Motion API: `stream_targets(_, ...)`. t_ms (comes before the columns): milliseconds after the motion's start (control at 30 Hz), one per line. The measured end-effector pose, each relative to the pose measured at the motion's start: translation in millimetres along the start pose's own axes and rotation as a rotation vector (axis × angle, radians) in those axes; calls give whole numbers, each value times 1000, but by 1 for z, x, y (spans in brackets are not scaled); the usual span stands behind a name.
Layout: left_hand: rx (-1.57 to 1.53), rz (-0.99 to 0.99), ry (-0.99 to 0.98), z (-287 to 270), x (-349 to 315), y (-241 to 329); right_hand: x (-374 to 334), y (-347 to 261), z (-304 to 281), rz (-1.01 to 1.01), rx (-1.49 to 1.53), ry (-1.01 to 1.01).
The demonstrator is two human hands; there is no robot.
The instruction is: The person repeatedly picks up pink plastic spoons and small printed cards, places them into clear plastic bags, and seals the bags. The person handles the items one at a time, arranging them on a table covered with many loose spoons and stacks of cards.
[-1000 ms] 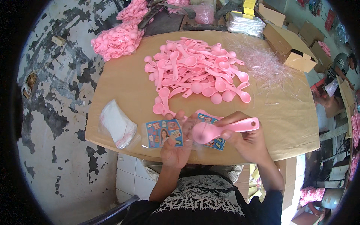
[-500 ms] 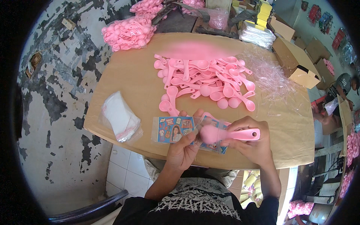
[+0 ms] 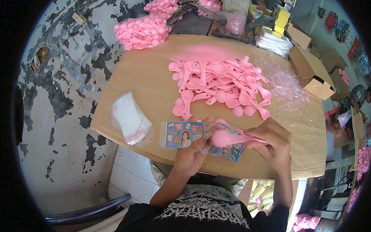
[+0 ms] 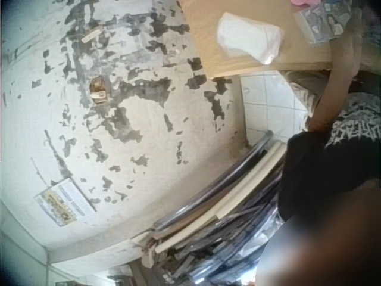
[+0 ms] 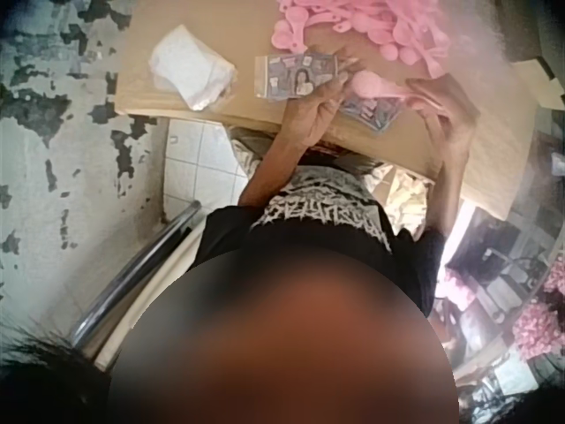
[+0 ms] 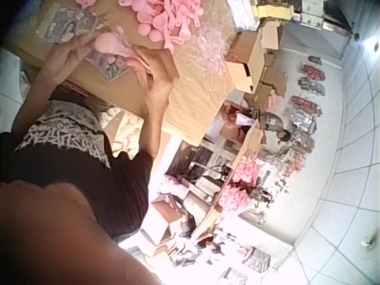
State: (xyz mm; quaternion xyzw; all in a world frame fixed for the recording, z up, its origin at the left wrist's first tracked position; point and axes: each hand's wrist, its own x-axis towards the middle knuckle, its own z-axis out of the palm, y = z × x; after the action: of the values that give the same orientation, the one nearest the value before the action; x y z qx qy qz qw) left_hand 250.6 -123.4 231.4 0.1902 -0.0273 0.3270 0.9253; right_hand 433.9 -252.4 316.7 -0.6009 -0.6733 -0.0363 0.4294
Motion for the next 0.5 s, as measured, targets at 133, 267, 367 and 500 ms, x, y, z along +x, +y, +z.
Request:
stream_targets(133, 231, 100, -88, -6, 1, -5, 5, -4, 7, 37, -84, -48)
stream_targets(267, 301, 123, -77, -12, 3, -12, 5, -21, 29, 464, 299, -149)
stream_targets(367, 192, 172, -29, -13, 6, -12, 13, -38, 37, 440, 353, -220)
stream_targets(500, -99, 152, -55, -11, 6, -9, 25, -45, 45, 331, 192, -146)
